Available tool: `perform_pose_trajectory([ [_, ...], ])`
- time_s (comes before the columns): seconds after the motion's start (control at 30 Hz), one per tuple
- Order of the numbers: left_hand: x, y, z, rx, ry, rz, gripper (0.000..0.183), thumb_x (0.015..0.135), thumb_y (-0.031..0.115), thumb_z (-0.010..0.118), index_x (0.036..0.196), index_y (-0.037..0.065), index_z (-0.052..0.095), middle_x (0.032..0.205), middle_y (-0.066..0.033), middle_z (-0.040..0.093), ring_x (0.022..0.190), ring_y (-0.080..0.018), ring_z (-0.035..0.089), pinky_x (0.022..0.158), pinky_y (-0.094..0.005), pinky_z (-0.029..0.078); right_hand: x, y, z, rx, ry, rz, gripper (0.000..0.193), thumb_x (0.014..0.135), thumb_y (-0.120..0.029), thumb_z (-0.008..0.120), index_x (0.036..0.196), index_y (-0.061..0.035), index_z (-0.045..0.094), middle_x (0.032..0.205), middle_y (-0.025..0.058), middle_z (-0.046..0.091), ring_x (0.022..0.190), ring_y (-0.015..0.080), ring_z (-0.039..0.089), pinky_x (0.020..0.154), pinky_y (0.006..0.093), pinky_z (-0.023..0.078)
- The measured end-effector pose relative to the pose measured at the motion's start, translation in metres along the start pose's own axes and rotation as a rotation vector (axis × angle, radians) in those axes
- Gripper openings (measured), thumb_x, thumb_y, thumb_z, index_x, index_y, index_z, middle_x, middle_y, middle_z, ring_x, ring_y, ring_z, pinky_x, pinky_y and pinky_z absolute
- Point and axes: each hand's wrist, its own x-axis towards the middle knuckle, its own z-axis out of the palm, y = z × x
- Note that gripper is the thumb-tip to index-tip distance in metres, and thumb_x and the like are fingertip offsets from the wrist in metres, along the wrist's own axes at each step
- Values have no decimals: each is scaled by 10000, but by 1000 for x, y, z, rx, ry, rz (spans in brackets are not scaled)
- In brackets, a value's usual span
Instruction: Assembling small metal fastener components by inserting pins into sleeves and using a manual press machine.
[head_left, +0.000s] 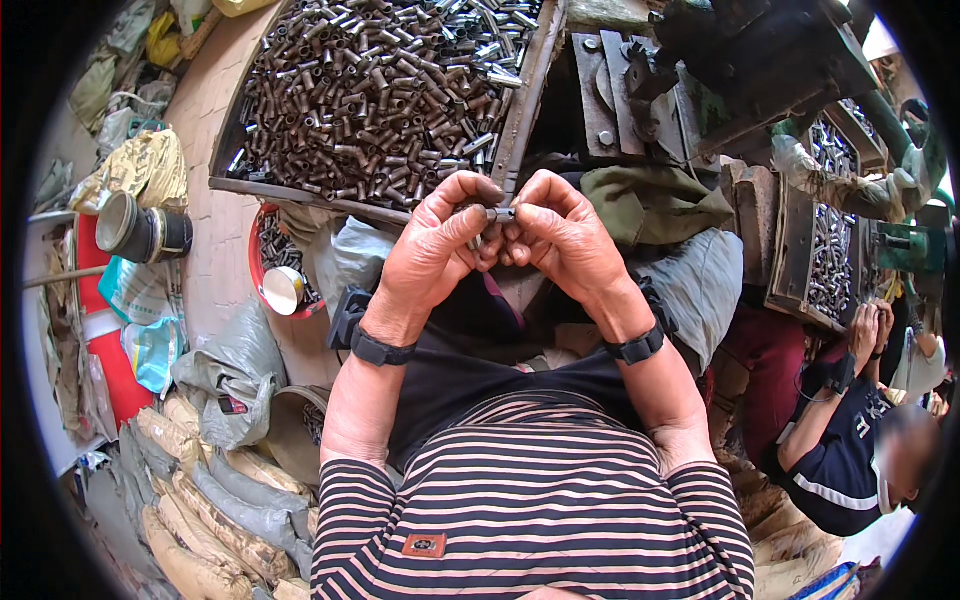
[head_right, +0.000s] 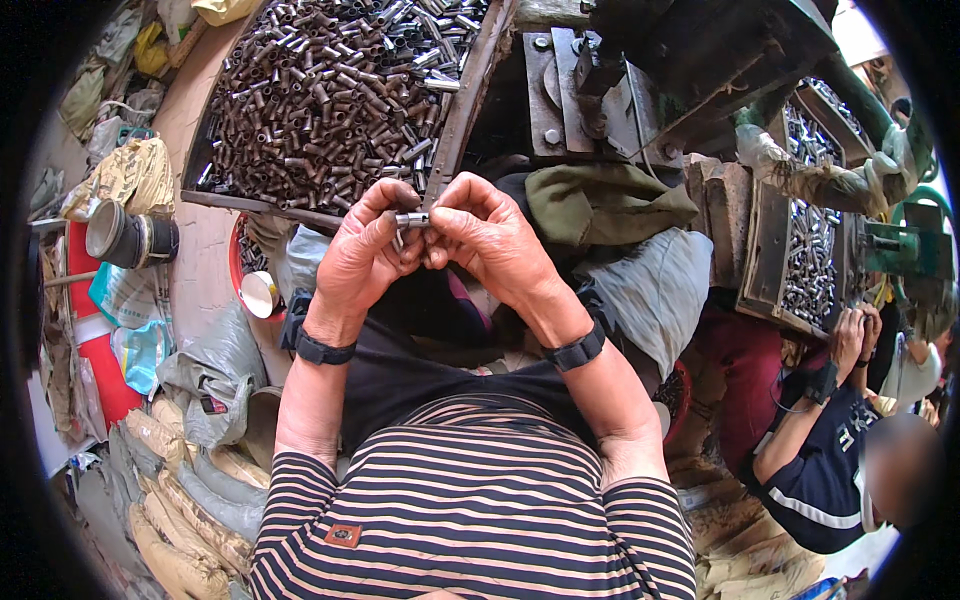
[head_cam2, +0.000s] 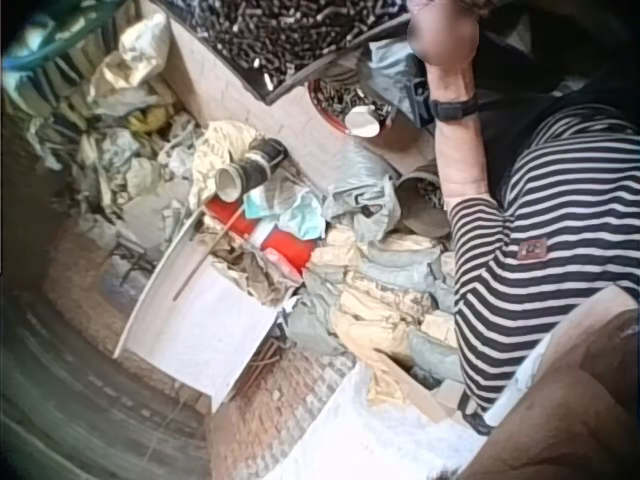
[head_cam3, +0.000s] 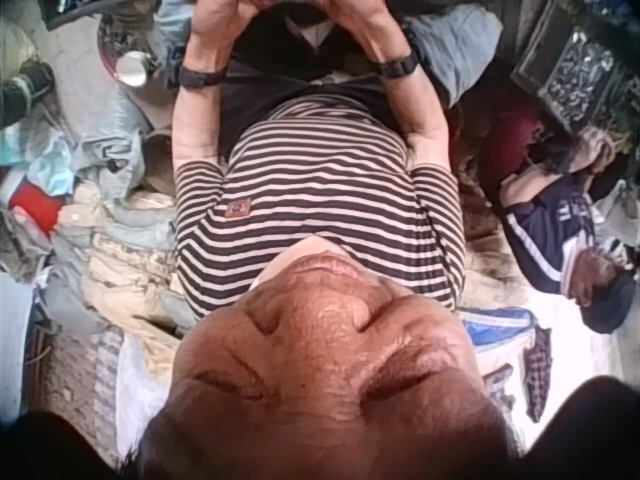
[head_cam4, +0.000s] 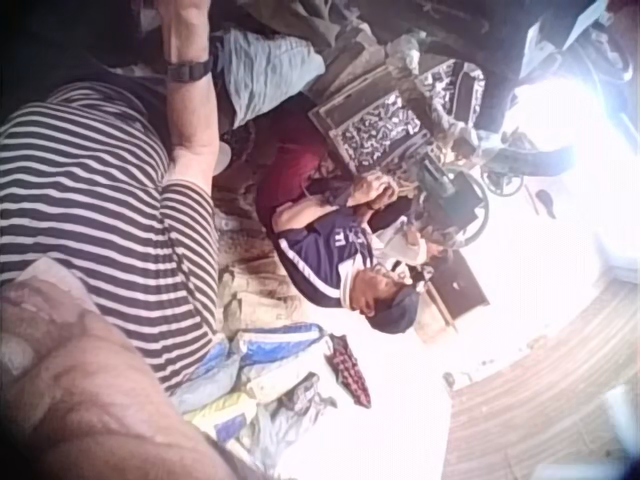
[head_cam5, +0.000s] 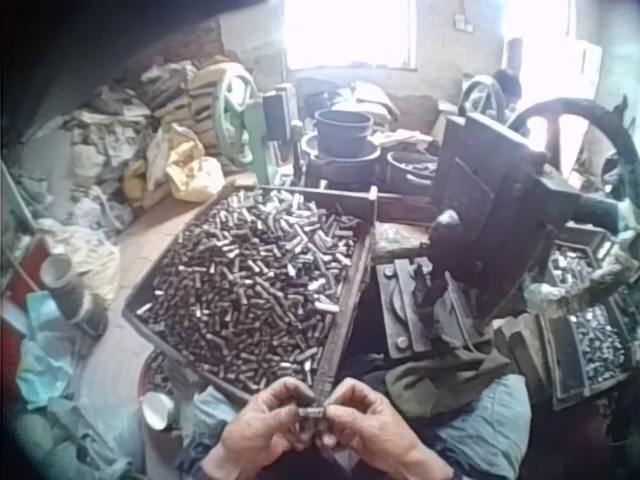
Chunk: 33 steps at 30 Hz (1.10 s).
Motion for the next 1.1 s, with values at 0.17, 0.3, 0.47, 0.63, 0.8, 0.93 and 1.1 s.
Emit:
perform_pose_trajectory([
  [0.17,-1,4,3,-10,39,30,199,910,180,629,1052,59,559,756,-25,598,626,-96,556,542,-212,429,-2,-7,16,-291,105,-68,107,908,-89,617,896,-25,531,743,47,610,624,118,603,588,231,498],
  [0.3,-3,4,3,104,166,91,131,920,167,616,984,62,574,720,-5,586,602,-79,547,531,-205,427,2,3,25,-560,173,-221,116,900,-85,628,877,-23,532,710,23,591,600,81,576,548,213,462],
  [0.47,1,3,-4,339,263,167,123,929,165,601,1004,68,594,724,5,580,603,-62,540,502,-191,423,12,6,22,-677,211,-222,125,901,-93,628,871,-22,529,707,21,586,595,70,567,528,205,455],
  [0.63,5,12,-10,149,270,135,104,925,164,608,960,69,585,741,19,584,605,-56,535,506,-192,429,24,8,33,-504,148,-74,142,906,-108,620,862,-12,526,720,35,596,572,72,560,508,211,455],
  [0.8,4,21,-23,67,242,190,119,941,196,580,981,84,580,821,3,611,706,-81,592,597,-236,506,40,0,37,-815,89,-5,186,872,-151,659,825,4,567,677,66,613,544,118,584,493,243,464],
  [0.93,8,27,-28,-24,273,203,181,962,241,534,970,64,571,951,-95,650,900,-215,653,763,-379,577,66,-11,15,-1603,146,-628,143,798,-163,687,809,-45,607,747,124,613,667,288,616,581,369,493],
  [1.1,10,31,-32,-165,269,109,243,981,266,491,1049,43,561,982,-150,643,962,-297,644,784,-411,581,90,-15,2,-2194,111,-695,60,719,-145,653,753,-96,646,825,58,605,882,254,575,728,397,442],
])
